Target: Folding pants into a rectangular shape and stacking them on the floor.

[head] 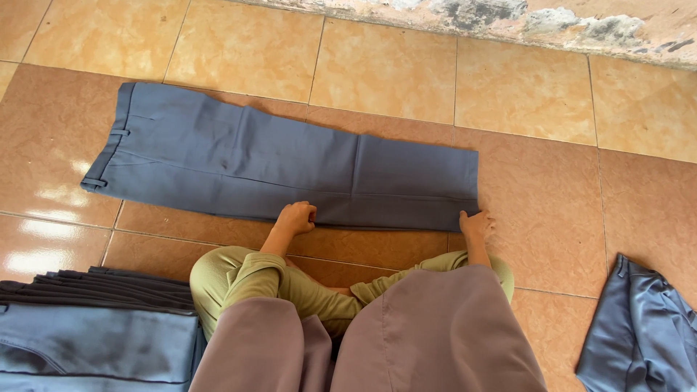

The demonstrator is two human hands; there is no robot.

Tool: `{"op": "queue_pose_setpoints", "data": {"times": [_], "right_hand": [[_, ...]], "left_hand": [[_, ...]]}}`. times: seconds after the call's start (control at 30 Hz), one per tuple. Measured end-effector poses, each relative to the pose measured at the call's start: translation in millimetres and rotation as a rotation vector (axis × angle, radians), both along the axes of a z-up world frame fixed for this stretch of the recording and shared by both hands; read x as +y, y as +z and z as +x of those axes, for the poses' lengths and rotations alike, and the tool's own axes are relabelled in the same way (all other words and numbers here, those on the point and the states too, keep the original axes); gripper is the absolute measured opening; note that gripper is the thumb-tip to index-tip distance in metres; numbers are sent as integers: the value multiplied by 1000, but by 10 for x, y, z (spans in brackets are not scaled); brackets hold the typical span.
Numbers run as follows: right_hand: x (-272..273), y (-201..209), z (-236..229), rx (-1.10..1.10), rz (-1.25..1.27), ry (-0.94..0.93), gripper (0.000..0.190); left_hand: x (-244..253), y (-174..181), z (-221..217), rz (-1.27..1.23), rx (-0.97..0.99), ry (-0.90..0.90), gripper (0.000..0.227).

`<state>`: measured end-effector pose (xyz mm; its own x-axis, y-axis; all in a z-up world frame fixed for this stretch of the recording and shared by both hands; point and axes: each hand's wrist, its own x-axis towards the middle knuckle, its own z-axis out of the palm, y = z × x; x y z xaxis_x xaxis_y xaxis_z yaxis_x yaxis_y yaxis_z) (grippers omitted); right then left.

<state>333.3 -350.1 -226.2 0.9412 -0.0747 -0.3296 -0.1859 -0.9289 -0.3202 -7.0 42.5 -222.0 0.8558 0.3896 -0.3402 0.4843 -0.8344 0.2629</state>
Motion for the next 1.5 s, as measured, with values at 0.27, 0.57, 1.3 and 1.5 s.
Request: {"op": "queue_pose_setpoints", "data": {"times": [0.27,0.57,1.3,1.5], "right_hand": [[-250,-659,359,-40,239,-81,57],[-519,-188,517,-68,1433,-1040,40],[1178,166,-1208,-773,574,699,23],[1927,233,-2111,-675,497,944,25]], "left_hand": [[-24,-26,7,15,-1,-43,11],[-501,-55,142,-89,-147,-201,18],[-425,541,153,-1126,-305,712,60],[-393,609,127,-1405,-387,800,81]]}}
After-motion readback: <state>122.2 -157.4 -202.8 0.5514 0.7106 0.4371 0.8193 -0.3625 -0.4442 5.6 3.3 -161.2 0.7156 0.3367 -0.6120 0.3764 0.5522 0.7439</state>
